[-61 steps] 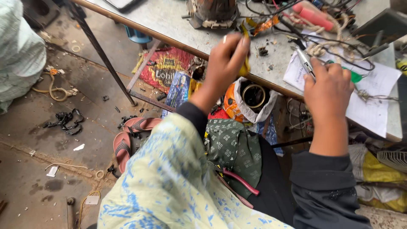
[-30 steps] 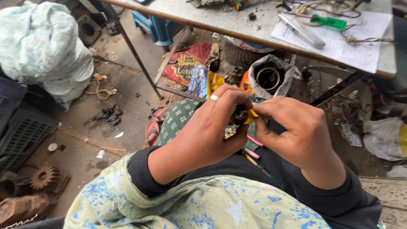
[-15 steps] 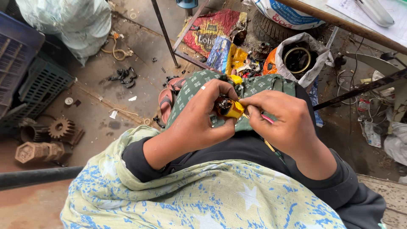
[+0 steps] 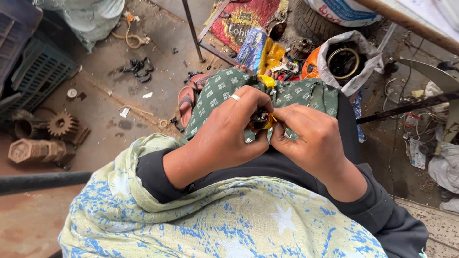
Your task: The person sits on the floor and uses a utility knife to scrape and clean the surface of a small yellow cylindrical electronic component. They repeatedly rotate the component in their hands to access different areas while working in a cluttered workshop environment.
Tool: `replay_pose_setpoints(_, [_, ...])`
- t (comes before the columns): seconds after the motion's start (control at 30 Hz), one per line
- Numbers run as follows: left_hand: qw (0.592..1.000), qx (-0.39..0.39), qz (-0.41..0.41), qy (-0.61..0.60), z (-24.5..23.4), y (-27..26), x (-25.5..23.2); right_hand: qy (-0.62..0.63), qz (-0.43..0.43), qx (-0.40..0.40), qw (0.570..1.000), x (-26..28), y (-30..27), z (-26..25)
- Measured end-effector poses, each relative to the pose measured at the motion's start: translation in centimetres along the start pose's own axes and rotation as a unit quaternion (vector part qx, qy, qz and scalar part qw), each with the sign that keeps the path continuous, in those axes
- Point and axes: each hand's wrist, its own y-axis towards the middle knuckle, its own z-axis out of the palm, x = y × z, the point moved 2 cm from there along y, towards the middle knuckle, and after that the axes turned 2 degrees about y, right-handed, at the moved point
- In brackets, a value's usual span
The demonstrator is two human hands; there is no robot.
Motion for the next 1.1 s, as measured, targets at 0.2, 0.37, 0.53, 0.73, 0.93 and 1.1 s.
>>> replay_pose_setpoints(0.2, [0.996,0.01,-0.055,-0.072,0.0,-1.0,0.5,0.086,0.033,0.03,0.995,-1.0,0.1,0.6])
replay_pose_setpoints(0.37, [0.958,0.017,-0.165,-0.235,-1.0,-2.0,1.6,0.146,0.021,0.036,0.988,-0.1,0.6,-0.7])
replay_pose_setpoints(0.53, [0.903,-0.02,-0.166,-0.395,-0.6,-3.5,3.1,0.165,-0.006,0.019,0.986,0.9,0.8,-0.6])
replay_pose_setpoints(0.73, [0.825,-0.069,-0.239,-0.507,-0.2,-5.0,5.0,0.126,-0.042,0.062,0.989,1.3,2.0,0.4])
replay_pose_setpoints(0.93, [0.743,-0.159,-0.288,-0.583,-0.7,-5.5,7.5,-0.027,-0.031,-0.103,0.994,-4.6,3.3,-2.9])
replay_pose_setpoints(1.1, [0.705,-0.188,-0.285,-0.621,-0.5,-5.5,9.0,-0.192,0.063,-0.187,0.961,-17.9,3.5,-7.9])
